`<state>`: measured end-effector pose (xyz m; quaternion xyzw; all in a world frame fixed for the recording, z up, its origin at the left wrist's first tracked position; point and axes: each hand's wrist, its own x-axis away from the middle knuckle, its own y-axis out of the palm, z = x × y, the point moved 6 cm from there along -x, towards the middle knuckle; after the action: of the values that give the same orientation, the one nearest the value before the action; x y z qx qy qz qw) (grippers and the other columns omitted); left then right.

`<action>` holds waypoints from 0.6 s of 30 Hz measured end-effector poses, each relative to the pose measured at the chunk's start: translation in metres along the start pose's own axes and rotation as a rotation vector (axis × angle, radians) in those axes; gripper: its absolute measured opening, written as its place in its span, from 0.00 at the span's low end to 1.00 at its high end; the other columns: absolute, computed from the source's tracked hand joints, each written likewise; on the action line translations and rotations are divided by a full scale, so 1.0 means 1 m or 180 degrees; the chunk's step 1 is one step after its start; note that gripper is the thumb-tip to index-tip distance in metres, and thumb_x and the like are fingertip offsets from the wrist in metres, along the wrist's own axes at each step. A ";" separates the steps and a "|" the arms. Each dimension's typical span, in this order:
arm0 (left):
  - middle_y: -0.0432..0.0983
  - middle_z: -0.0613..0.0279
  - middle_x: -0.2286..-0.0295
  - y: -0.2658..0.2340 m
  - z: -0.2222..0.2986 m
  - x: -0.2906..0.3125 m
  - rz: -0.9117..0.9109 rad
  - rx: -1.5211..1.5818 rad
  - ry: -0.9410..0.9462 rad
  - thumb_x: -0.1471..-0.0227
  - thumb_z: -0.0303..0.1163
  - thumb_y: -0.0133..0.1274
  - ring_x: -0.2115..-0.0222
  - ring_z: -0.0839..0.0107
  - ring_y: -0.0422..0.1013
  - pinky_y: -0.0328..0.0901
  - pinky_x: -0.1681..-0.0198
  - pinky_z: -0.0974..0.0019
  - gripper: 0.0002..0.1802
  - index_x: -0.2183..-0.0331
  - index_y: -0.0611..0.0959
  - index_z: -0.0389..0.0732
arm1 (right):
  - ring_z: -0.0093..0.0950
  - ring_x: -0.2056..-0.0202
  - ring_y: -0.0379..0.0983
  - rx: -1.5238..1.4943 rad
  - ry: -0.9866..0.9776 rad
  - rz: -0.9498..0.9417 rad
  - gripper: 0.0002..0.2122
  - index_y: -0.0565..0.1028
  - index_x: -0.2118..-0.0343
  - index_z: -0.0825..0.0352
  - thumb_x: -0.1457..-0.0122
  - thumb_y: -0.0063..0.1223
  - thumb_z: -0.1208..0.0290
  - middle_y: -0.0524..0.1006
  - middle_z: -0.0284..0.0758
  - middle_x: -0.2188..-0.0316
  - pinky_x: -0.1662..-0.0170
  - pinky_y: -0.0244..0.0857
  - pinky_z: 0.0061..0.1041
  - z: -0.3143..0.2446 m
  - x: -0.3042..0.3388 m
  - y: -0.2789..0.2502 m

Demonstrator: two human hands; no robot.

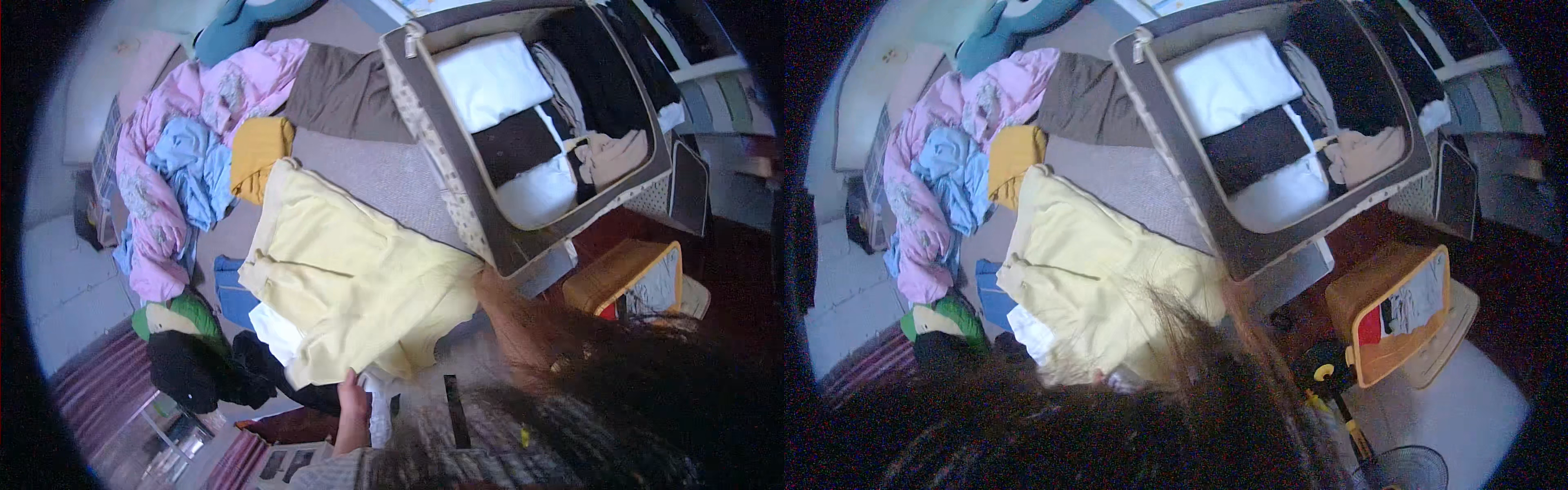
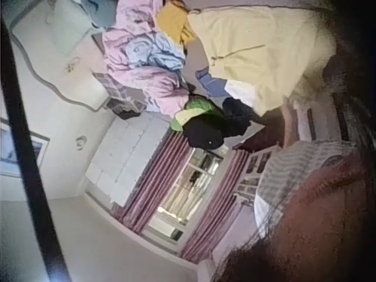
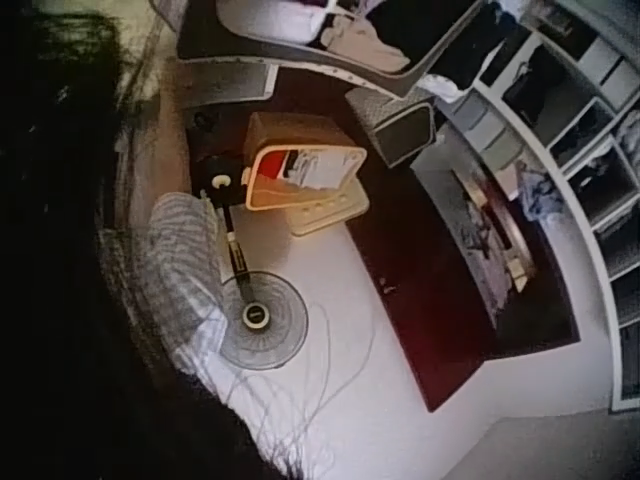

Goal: Folding various items of clothing and placing them into a storage box on a bed.

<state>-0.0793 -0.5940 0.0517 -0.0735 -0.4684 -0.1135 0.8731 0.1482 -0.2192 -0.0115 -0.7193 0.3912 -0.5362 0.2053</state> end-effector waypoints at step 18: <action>0.70 0.63 0.72 0.243 0.230 -0.198 -0.1076 -0.1772 0.0171 0.50 0.57 0.41 0.73 0.74 0.67 0.64 0.72 0.68 0.28 0.62 0.72 0.40 | 0.34 0.54 0.66 -0.6496 0.1581 -0.1581 0.22 0.62 0.51 0.67 0.43 0.41 0.56 0.68 0.40 0.55 0.48 0.59 0.33 -0.059 0.056 0.107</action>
<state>-0.3044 -0.2806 0.0076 -0.2276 -0.4017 -0.3825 0.8003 0.0636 -0.3216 -0.0338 -0.4812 0.5273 -0.1145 -0.6908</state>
